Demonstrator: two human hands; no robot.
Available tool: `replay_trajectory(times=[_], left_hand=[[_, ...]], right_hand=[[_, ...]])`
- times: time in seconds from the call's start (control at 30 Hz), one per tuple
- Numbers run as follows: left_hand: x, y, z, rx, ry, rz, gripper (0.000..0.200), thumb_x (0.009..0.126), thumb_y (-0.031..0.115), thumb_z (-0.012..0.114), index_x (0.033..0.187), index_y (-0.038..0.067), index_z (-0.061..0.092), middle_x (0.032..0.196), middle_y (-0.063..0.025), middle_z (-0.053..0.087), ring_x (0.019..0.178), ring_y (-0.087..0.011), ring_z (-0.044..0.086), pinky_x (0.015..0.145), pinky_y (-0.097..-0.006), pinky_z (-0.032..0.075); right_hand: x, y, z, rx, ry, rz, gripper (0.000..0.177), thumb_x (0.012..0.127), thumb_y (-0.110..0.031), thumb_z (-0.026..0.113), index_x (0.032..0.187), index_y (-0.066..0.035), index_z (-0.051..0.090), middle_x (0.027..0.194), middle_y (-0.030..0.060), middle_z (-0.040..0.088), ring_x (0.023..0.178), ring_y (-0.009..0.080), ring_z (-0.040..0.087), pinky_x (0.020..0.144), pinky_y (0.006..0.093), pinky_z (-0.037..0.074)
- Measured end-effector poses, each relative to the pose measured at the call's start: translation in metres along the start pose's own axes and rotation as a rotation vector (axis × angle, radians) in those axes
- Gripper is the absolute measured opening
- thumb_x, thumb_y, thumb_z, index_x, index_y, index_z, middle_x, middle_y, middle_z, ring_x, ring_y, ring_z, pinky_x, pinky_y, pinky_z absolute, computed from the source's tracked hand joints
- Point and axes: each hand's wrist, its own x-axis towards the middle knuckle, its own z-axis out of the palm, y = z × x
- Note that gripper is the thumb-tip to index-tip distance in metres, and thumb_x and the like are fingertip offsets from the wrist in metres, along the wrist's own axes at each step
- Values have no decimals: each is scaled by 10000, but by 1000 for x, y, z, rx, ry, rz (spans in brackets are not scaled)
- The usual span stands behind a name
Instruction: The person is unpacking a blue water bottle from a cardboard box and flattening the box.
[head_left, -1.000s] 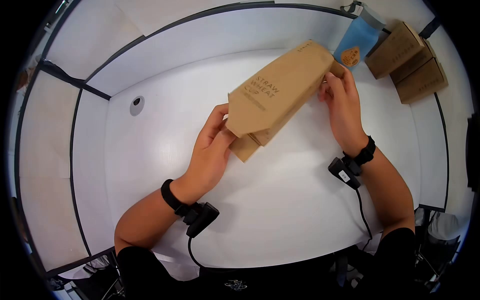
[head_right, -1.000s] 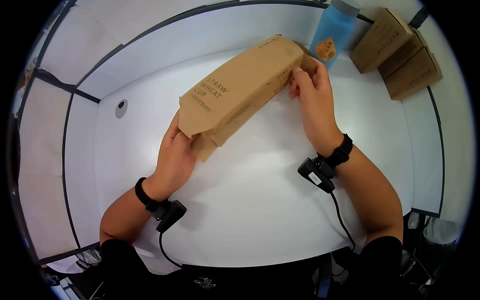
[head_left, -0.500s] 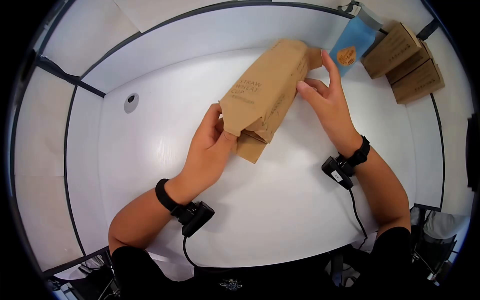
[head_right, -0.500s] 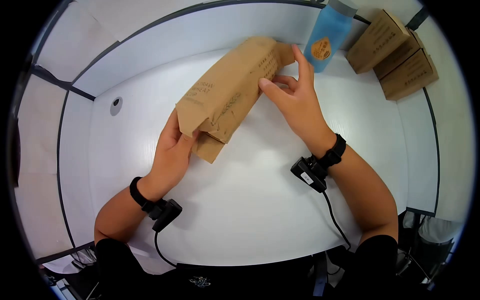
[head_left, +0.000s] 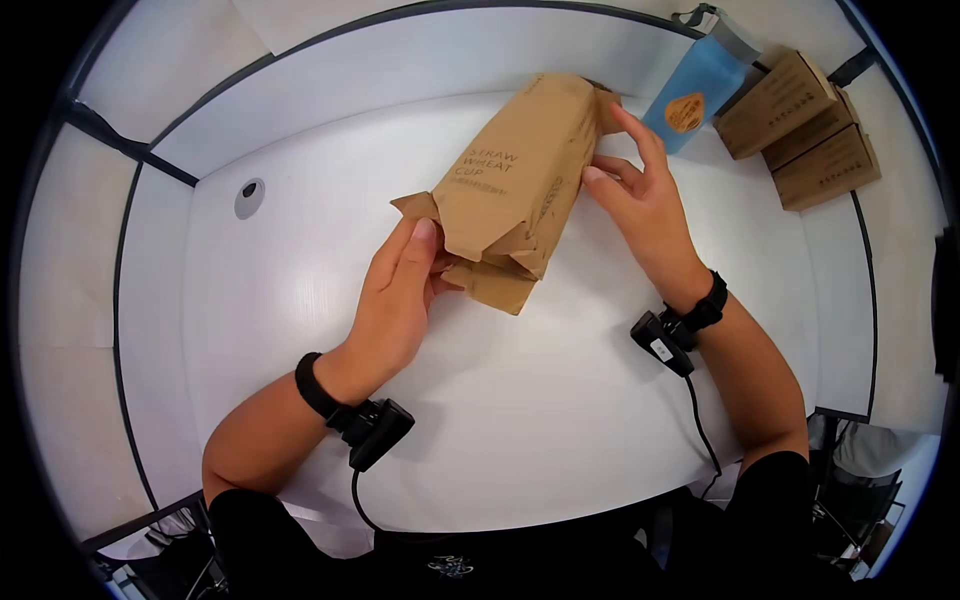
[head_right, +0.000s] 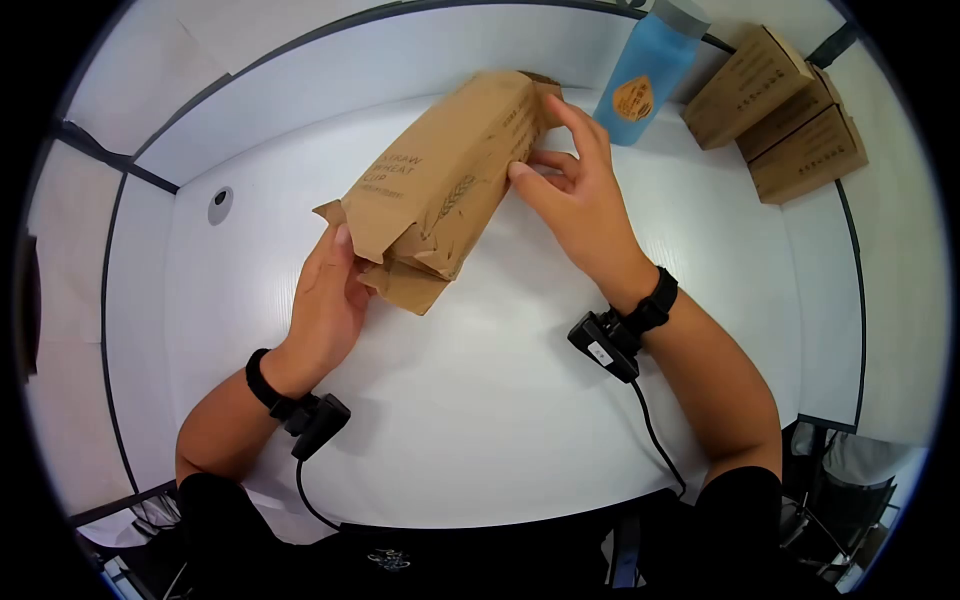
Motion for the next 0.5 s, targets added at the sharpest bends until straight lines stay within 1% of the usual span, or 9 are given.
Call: replay_trajectory(times=[0.13, 0.2, 0.23, 0.3, 0.33, 0.4, 0.43, 0.5], left_hand=[[-1, -7, -8, 12, -24, -2, 453, 1210, 312, 331, 1527, 26, 481, 1370, -90, 633, 1260, -181, 619, 1064, -385, 524], [-1, -5, -7, 108, -87, 1, 421, 1172, 211, 423, 1555, 39, 447, 1404, -88, 602, 1296, -186, 595, 1110, -400, 500], [-1, -1, -5, 110, -88, 3, 421, 1172, 211, 423, 1555, 39, 447, 1404, -88, 602, 1296, -186, 595, 1110, -400, 500], [-3, 10, 5, 196, -91, 33, 535, 1098, 115, 521, 1611, 76, 374, 1498, -111, 533, 1350, -216, 568, 1134, -424, 498], [-2, 14, 8, 196, -92, 31, 535, 1098, 115, 521, 1611, 76, 374, 1498, -111, 533, 1350, -216, 568, 1134, -424, 498], [-1, 18, 12, 129, -92, 19, 730, 1015, 38, 589, 1672, 121, 283, 1600, -137, 441, 1396, -253, 544, 1153, -447, 493], [-2, 16, 12, 127, -94, 18, 730, 1015, 38, 589, 1672, 121, 283, 1600, -137, 441, 1396, -253, 544, 1153, -447, 493], [-3, 13, 12, 137, -121, 103, 876, 977, 68, 716, 1704, 150, 233, 1634, -150, 405, 1427, -281, 528, 1149, -465, 500]], right_hand=[[0, -6, -1, -47, -37, 11, 809, 1011, -154, 748, 1684, -79, 306, 1651, 158, 257, 1356, 318, 576, 1069, 393, 571], [0, -5, -1, 14, -2, 11, 872, 999, -198, 773, 1702, -99, 266, 1672, 156, 211, 1393, 341, 542, 1087, 410, 567], [0, -7, -1, 14, -2, 9, 872, 999, -198, 773, 1702, -99, 266, 1672, 156, 211, 1393, 341, 542, 1087, 410, 567], [-2, -9, 1, 51, 23, 31, 971, 972, -248, 814, 1717, -100, 208, 1683, 153, 169, 1418, 357, 518, 1101, 428, 561], [-3, -12, 3, 52, 25, 32, 971, 972, -248, 814, 1717, -100, 208, 1683, 153, 169, 1418, 357, 518, 1101, 428, 561], [-4, -18, 7, 2, 25, 9, 1037, 950, -273, 843, 1722, -95, 174, 1686, 157, 146, 1418, 363, 519, 1109, 440, 555], [-5, -17, 8, -1, 26, 11, 1037, 950, -273, 843, 1722, -95, 174, 1686, 157, 146, 1418, 363, 519, 1109, 440, 555], [-4, -15, 8, 20, 21, 34, 1036, 946, -265, 847, 1719, -92, 179, 1669, 167, 188, 1419, 359, 521, 1102, 442, 558]])
